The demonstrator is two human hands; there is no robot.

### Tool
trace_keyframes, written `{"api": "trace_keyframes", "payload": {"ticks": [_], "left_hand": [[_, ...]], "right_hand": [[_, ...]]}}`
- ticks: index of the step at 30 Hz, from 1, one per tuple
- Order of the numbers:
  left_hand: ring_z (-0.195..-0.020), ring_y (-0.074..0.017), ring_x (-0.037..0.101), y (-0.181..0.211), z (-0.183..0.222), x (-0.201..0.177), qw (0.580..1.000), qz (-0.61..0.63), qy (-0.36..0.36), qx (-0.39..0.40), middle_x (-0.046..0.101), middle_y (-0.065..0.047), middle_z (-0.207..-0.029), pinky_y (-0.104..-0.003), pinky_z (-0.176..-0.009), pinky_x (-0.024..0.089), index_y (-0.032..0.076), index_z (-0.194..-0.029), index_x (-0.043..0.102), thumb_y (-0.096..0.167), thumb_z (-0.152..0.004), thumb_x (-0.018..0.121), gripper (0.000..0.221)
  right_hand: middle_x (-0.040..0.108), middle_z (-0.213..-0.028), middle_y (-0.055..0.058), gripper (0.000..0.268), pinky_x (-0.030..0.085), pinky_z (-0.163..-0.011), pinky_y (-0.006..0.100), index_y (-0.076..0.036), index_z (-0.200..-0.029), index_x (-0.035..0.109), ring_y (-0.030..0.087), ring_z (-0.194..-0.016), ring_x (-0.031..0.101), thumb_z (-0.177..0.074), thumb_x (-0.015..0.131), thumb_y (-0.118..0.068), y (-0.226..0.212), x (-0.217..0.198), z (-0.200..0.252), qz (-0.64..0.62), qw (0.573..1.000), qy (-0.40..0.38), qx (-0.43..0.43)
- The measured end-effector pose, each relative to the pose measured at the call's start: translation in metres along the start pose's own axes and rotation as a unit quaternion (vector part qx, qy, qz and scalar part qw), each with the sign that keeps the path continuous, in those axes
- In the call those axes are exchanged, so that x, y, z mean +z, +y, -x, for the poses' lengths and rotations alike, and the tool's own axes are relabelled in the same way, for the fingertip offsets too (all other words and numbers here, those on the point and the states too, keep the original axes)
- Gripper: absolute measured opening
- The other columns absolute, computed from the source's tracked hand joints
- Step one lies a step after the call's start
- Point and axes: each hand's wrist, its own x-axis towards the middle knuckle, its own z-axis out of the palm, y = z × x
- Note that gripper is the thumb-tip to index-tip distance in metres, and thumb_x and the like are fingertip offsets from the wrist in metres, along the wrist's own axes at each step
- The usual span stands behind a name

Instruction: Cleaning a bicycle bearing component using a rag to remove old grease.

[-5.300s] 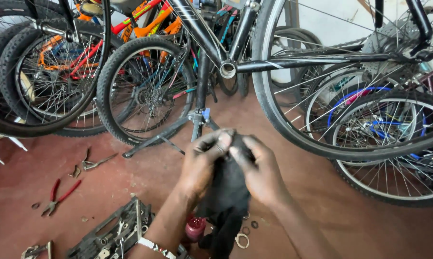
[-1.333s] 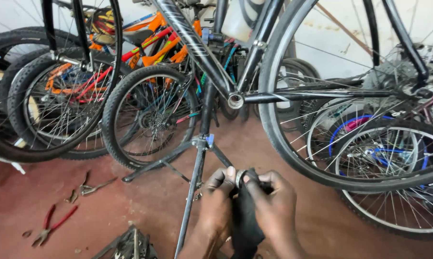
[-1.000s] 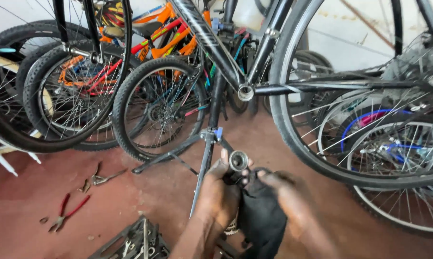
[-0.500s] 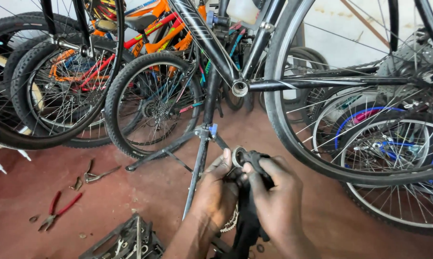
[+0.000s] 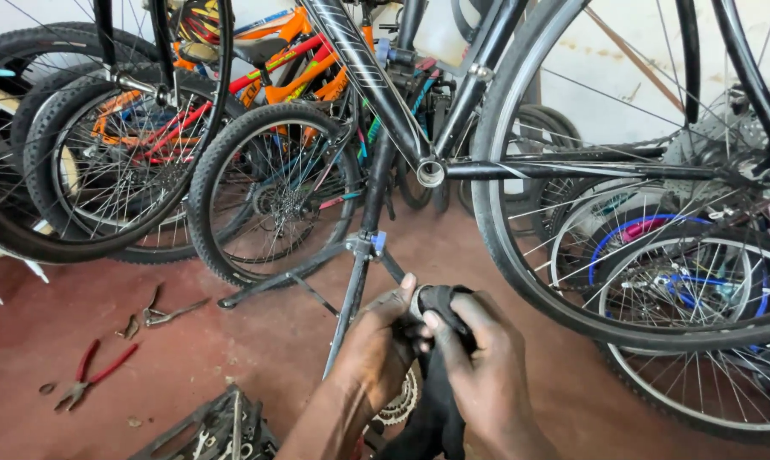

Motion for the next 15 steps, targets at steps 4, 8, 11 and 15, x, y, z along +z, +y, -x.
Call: {"api": "trace_keyframes", "payload": {"ticks": [4,8,11,15], "left_hand": [[-0.044,-0.0115,0.045,0.003,0.002,-0.002,1.000,0.021,0.011,-0.004,0.049,-0.002,-0.053,-0.023,-0.039,0.035,0.011,-0.066,0.053,0.027,-0.089,0.063,0.030],[-0.046,-0.0141,0.048,0.002,-0.001,-0.002,0.999,0.032,0.023,0.002,0.050,-0.007,-0.054,-0.025,-0.042,0.037,0.007,-0.068,0.053,0.023,-0.091,0.062,0.028],[-0.047,-0.0145,0.045,0.000,-0.004,-0.005,0.999,0.048,-0.008,0.014,0.047,-0.005,-0.054,-0.026,-0.044,0.037,0.009,-0.066,0.048,0.017,-0.093,0.057,0.030],[-0.046,-0.0147,0.044,-0.006,-0.006,-0.009,0.999,0.036,-0.014,0.032,0.046,-0.005,-0.055,-0.026,-0.042,0.036,0.008,-0.064,0.047,0.018,-0.094,0.056,0.032]], "right_hand": [[0.058,-0.084,0.005,0.015,0.046,-0.066,0.032,-0.008,-0.088,0.061,0.022,-0.077,0.060,-0.085,0.055,-0.022,0.004,0.005,0.001,0.025,0.998,-0.032,-0.043],[0.057,-0.091,0.009,0.020,0.045,-0.069,0.038,-0.009,-0.099,0.059,0.030,-0.084,0.059,-0.082,0.055,-0.018,0.012,0.005,0.000,0.102,0.992,-0.030,-0.074],[0.059,-0.086,0.010,0.018,0.045,-0.066,0.038,-0.010,-0.095,0.059,0.031,-0.081,0.059,-0.086,0.057,-0.026,0.008,0.003,-0.003,0.105,0.992,-0.035,-0.052],[0.066,-0.088,0.008,0.019,0.047,-0.070,0.033,-0.010,-0.090,0.061,0.027,-0.081,0.063,-0.084,0.057,-0.028,0.001,0.003,-0.001,0.053,0.998,-0.021,-0.004]]}}
